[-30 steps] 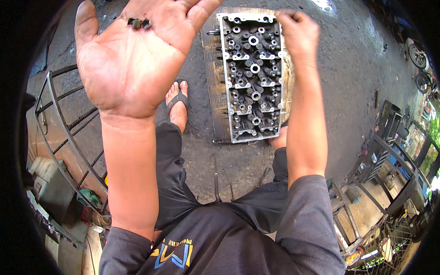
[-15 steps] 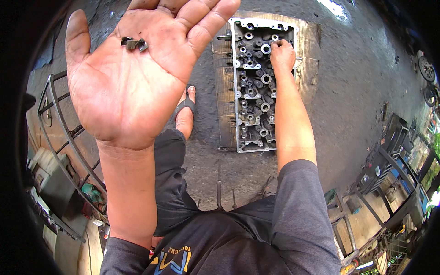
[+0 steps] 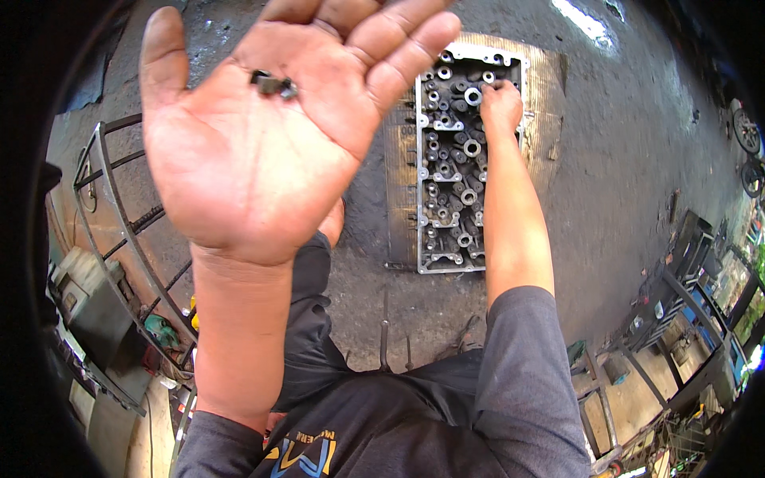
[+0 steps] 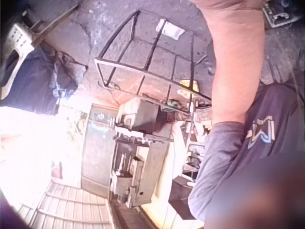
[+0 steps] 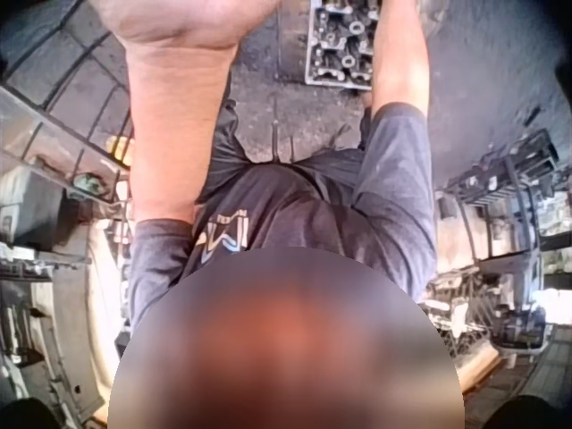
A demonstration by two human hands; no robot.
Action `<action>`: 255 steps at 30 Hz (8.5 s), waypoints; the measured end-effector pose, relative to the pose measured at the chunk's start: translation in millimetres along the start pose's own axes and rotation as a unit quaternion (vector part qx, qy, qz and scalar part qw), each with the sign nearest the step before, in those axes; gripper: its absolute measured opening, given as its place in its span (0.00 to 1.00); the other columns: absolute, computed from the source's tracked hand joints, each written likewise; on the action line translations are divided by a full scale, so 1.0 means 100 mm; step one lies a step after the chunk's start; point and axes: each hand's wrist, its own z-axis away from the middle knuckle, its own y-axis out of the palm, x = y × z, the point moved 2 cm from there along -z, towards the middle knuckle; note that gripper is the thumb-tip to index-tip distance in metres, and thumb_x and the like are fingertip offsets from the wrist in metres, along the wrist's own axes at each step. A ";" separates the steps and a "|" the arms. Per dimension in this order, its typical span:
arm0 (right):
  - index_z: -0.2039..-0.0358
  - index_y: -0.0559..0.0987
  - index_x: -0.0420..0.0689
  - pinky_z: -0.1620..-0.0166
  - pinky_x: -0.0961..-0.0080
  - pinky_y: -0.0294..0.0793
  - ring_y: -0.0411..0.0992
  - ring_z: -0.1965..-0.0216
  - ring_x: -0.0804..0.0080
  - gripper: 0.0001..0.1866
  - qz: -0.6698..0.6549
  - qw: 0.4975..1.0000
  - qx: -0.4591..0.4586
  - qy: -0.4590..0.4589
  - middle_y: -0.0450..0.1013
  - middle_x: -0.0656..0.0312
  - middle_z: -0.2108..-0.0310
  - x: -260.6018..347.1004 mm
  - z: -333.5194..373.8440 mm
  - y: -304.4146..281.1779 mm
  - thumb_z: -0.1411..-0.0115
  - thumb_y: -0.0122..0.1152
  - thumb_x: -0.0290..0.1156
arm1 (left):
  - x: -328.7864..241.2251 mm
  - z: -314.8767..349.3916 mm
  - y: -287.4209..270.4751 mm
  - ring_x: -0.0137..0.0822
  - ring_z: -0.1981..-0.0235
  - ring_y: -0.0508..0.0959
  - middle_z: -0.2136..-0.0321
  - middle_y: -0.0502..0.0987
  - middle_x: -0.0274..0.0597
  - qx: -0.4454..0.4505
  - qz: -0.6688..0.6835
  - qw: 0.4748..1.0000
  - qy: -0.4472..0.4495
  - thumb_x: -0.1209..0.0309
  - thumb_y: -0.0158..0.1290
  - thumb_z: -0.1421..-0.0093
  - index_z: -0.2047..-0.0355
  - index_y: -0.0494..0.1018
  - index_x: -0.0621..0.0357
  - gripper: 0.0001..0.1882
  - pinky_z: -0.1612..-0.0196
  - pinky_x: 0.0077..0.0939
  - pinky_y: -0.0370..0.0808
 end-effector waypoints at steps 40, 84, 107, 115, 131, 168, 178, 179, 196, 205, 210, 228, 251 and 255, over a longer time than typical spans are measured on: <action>0.62 0.86 0.40 0.64 0.73 0.76 0.78 0.67 0.66 0.13 -0.171 0.858 0.019 -0.483 0.77 0.58 0.67 2.71 1.98 -2.81 0.49 0.70 0.15 | 0.12 -0.05 0.21 0.54 0.30 0.59 0.33 0.59 0.67 0.010 0.025 1.000 -0.015 0.24 0.35 0.36 0.29 0.53 0.71 0.59 0.24 0.45 0.51; 0.61 0.84 0.36 0.60 0.83 0.75 0.76 0.67 0.81 0.07 -0.346 0.886 0.162 -0.264 0.81 0.64 0.66 2.62 1.56 -2.89 0.41 0.70 0.20 | 0.15 -0.13 0.13 0.58 0.30 0.62 0.32 0.60 0.66 0.024 0.016 0.999 -0.016 0.31 0.44 0.35 0.31 0.54 0.74 0.54 0.26 0.53 0.57; 0.61 0.87 0.48 0.49 0.55 0.76 0.79 0.53 0.46 0.14 0.042 0.994 0.057 -0.084 0.81 0.49 0.56 0.21 0.06 -0.25 0.42 0.63 0.42 | -0.04 0.06 0.01 0.57 0.29 0.60 0.32 0.60 0.66 0.000 0.004 1.000 -0.003 0.30 0.41 0.35 0.30 0.55 0.74 0.55 0.25 0.50 0.54; 0.60 0.86 0.46 0.49 0.54 0.76 0.78 0.53 0.45 0.16 0.056 0.995 0.062 -0.057 0.81 0.48 0.55 0.23 0.08 -0.23 0.41 0.62 0.42 | -0.02 0.06 0.00 0.57 0.29 0.59 0.31 0.59 0.66 -0.007 -0.005 1.000 -0.003 0.29 0.40 0.35 0.30 0.54 0.73 0.56 0.25 0.49 0.53; 0.53 0.86 0.49 0.47 0.56 0.75 0.78 0.51 0.49 0.18 -0.012 0.999 0.006 -0.043 0.80 0.52 0.53 0.15 0.22 -0.21 0.40 0.63 0.42 | 0.01 0.06 -0.02 0.57 0.28 0.57 0.30 0.58 0.67 -0.010 -0.003 1.000 -0.002 0.27 0.37 0.36 0.29 0.54 0.72 0.57 0.24 0.48 0.50; 0.58 0.84 0.37 0.61 0.77 0.77 0.77 0.64 0.72 0.14 -0.145 0.862 0.049 -0.483 0.77 0.57 0.64 2.77 1.92 -2.75 0.47 0.71 0.15 | 0.16 0.00 0.24 0.50 0.35 0.68 0.34 0.63 0.63 0.009 -0.039 0.998 -0.048 0.23 0.35 0.37 0.28 0.55 0.67 0.58 0.28 0.43 0.60; 0.63 0.83 0.38 0.65 0.74 0.76 0.77 0.68 0.68 0.10 -0.190 0.882 0.039 -0.430 0.77 0.57 0.68 2.67 1.97 -2.82 0.46 0.69 0.16 | 0.09 -0.02 0.23 0.53 0.36 0.68 0.35 0.64 0.66 0.016 0.016 0.999 -0.032 0.25 0.39 0.36 0.30 0.59 0.67 0.55 0.29 0.44 0.63; 0.63 0.83 0.38 0.65 0.75 0.76 0.77 0.68 0.69 0.09 -0.185 0.882 0.036 -0.432 0.77 0.57 0.68 2.67 1.96 -2.84 0.46 0.69 0.15 | 0.09 -0.02 0.23 0.53 0.36 0.68 0.35 0.64 0.66 0.015 0.022 0.999 -0.032 0.26 0.39 0.36 0.30 0.59 0.67 0.55 0.29 0.43 0.63; 0.68 0.82 0.41 0.67 0.71 0.74 0.76 0.72 0.65 0.06 -0.145 0.930 0.081 -0.327 0.76 0.57 0.72 2.72 2.01 -2.84 0.47 0.70 0.21 | 0.16 -0.04 0.24 0.48 0.36 0.67 0.35 0.65 0.64 0.014 -0.019 0.999 -0.024 0.24 0.35 0.36 0.30 0.58 0.70 0.58 0.27 0.42 0.58; 0.67 0.83 0.40 0.69 0.78 0.70 0.72 0.74 0.75 0.07 -0.027 0.888 0.037 -0.457 0.76 0.61 0.72 2.81 1.98 -2.87 0.47 0.70 0.18 | 0.14 -0.07 0.17 0.55 0.31 0.61 0.33 0.61 0.69 0.051 -0.010 0.999 0.000 0.24 0.33 0.36 0.31 0.58 0.74 0.59 0.25 0.44 0.52; 0.67 0.82 0.39 0.69 0.78 0.70 0.72 0.74 0.76 0.06 -0.003 0.876 0.051 -0.480 0.76 0.61 0.73 2.90 1.88 -2.88 0.47 0.68 0.18 | 0.09 -0.11 0.08 0.57 0.31 0.62 0.31 0.59 0.66 0.098 -0.002 0.995 -0.024 0.30 0.42 0.34 0.30 0.52 0.72 0.54 0.27 0.53 0.59; 0.61 0.89 0.52 0.52 0.58 0.79 0.82 0.57 0.51 0.15 0.022 0.997 0.079 -0.016 0.84 0.50 0.62 0.62 0.23 -0.44 0.45 0.65 0.43 | -0.10 -0.01 0.06 0.58 0.30 0.60 0.34 0.63 0.63 0.016 -0.028 0.999 0.031 0.34 0.40 0.32 0.33 0.58 0.72 0.49 0.27 0.51 0.57; 0.61 0.87 0.47 0.46 0.53 0.77 0.79 0.51 0.44 0.14 0.058 0.994 0.078 -0.058 0.82 0.46 0.56 0.53 0.15 -0.01 0.43 0.60 0.38 | -0.03 -0.04 0.07 0.57 0.28 0.57 0.30 0.58 0.65 0.010 -0.008 1.000 0.011 0.25 0.35 0.36 0.29 0.54 0.70 0.58 0.25 0.47 0.51; 0.60 0.87 0.42 0.54 0.62 0.79 0.82 0.63 0.56 0.13 -0.089 0.992 0.004 -0.091 0.84 0.50 0.64 0.99 0.38 -0.61 0.38 0.63 0.36 | -0.04 -0.05 0.12 0.57 0.28 0.56 0.30 0.57 0.65 0.014 0.006 1.000 0.001 0.24 0.34 0.37 0.28 0.53 0.70 0.59 0.25 0.46 0.50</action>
